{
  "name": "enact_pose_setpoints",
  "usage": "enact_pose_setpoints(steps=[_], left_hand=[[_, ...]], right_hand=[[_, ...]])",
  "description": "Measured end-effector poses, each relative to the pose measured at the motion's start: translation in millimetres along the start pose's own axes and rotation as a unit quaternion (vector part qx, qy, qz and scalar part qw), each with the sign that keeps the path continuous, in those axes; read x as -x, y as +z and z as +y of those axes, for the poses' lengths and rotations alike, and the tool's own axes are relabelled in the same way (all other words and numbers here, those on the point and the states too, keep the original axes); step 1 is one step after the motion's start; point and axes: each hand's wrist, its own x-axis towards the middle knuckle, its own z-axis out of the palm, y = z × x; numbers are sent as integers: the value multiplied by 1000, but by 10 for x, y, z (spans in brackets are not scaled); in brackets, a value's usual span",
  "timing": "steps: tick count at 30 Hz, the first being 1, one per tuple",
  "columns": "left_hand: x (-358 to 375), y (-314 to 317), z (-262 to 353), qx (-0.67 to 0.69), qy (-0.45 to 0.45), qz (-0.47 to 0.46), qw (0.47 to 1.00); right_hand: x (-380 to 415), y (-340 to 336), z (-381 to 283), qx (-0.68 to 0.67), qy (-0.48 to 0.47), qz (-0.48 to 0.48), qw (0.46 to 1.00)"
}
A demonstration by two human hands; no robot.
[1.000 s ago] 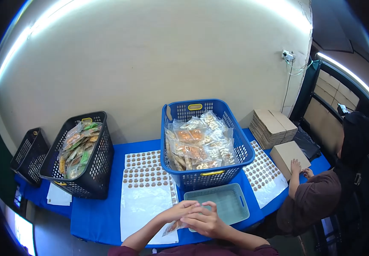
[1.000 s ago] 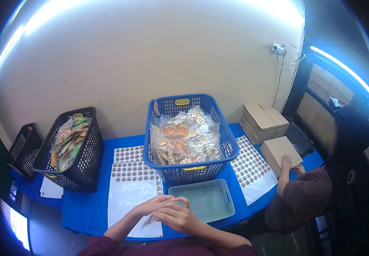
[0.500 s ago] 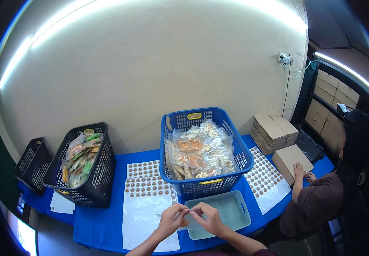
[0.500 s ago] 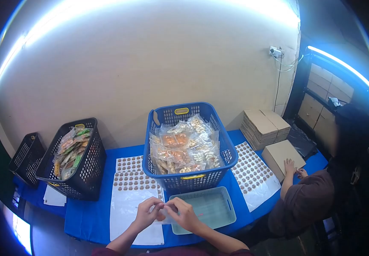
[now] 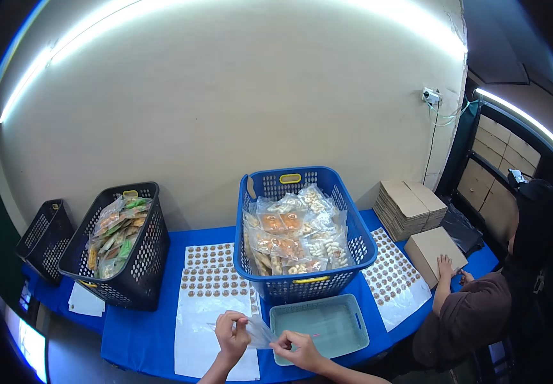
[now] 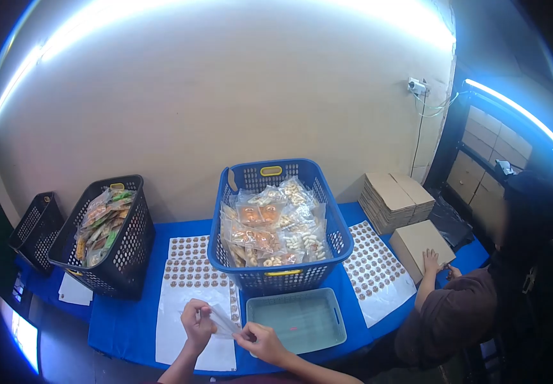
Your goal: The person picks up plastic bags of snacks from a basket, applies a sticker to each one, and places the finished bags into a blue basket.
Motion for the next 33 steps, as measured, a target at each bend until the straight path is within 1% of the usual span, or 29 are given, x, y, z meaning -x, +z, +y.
enact_pose_setpoints(steps=[1, 2, 3, 4, 6, 7, 10, 11, 12, 13, 14, 15, 17, 18, 19, 20, 21, 23, 24, 25, 28, 29, 30, 31, 32, 33], left_hand=[[-4, -6, -42, 13, 32, 10, 999], [-38, 1, -74, 65, 50, 37, 996], [-96, -18, -100, 102, 9, 90, 991], [-175, -32, -111, 138, -31, 143, 980], [-348, -76, 28, 177, 1, 187, 966], [-378, -89, 59, 181, 3, 189, 965], [-326, 59, 152, 274, -35, 151, 949], [-269, 163, 64, 314, -59, 130, 939], [-223, 254, 75, 355, -87, 95, 926], [-189, 362, 72, 414, -129, 65, 899], [-152, 479, 49, 471, -170, 35, 865], [-83, 612, -12, 554, -228, 14, 801], [16, 856, -156, 695, -329, -24, 638], [46, 905, -180, 705, -348, -44, 616], [100, 940, -204, 714, -366, -63, 593], [177, 967, -257, 722, -385, -82, 570], [133, 970, -265, 774, -320, -147, 526], [71, 833, -195, 649, -450, -123, 601], [-12, 744, -98, 576, -509, -110, 630], [-51, 643, -175, 677, -448, -184, 554], [-250, 318, -87, 639, -394, -333, 571], [-222, 271, -188, 589, -407, -338, 611], [-225, 226, -195, 488, -385, -366, 692], [-227, 184, -192, 379, -358, -389, 760], [-234, 152, -179, 263, -323, -405, 814], [-231, 152, -94, 272, -307, -340, 846]], right_hand=[[33, -45, 17, 4, -17, 10, 1000], [51, -108, 31, 9, -35, 19, 999], [56, -177, 42, 14, -55, 29, 998], [45, -253, 2, 41, -89, 70, 993], [55, -407, -108, 92, -154, 150, 972], [102, -501, -61, 148, -181, 143, 962], [146, -529, -15, 140, -175, 208, 952], [162, -498, -51, 134, -117, 192, 965], [163, -440, 46, -3, -58, 152, 987], [139, -378, 262, -141, 3, 110, 984], [137, -335, 478, -276, 62, 67, 957], [194, -300, 653, -528, 185, 6, 829], [349, -166, 962, -686, 260, -70, 676], [398, -98, 1007, -749, 288, -109, 586], [471, -40, 1018, -737, 280, -104, 606], [501, -54, 1031, -698, 283, -83, 652], [494, -99, 961, -656, 285, -62, 696], [476, -189, 878, -557, 284, -3, 781], [471, -235, 857, -498, 280, 32, 820], [460, -286, 833, -437, 275, 67, 854], [399, -480, 729, -373, 207, 96, 899], [382, -532, 734, -340, 201, 84, 915], [354, -558, 688, -330, 201, 68, 920], [328, -578, 612, -319, 201, 53, 925], [313, -582, 553, -308, 200, 38, 929], [311, -556, 521, -300, 191, 33, 934]])
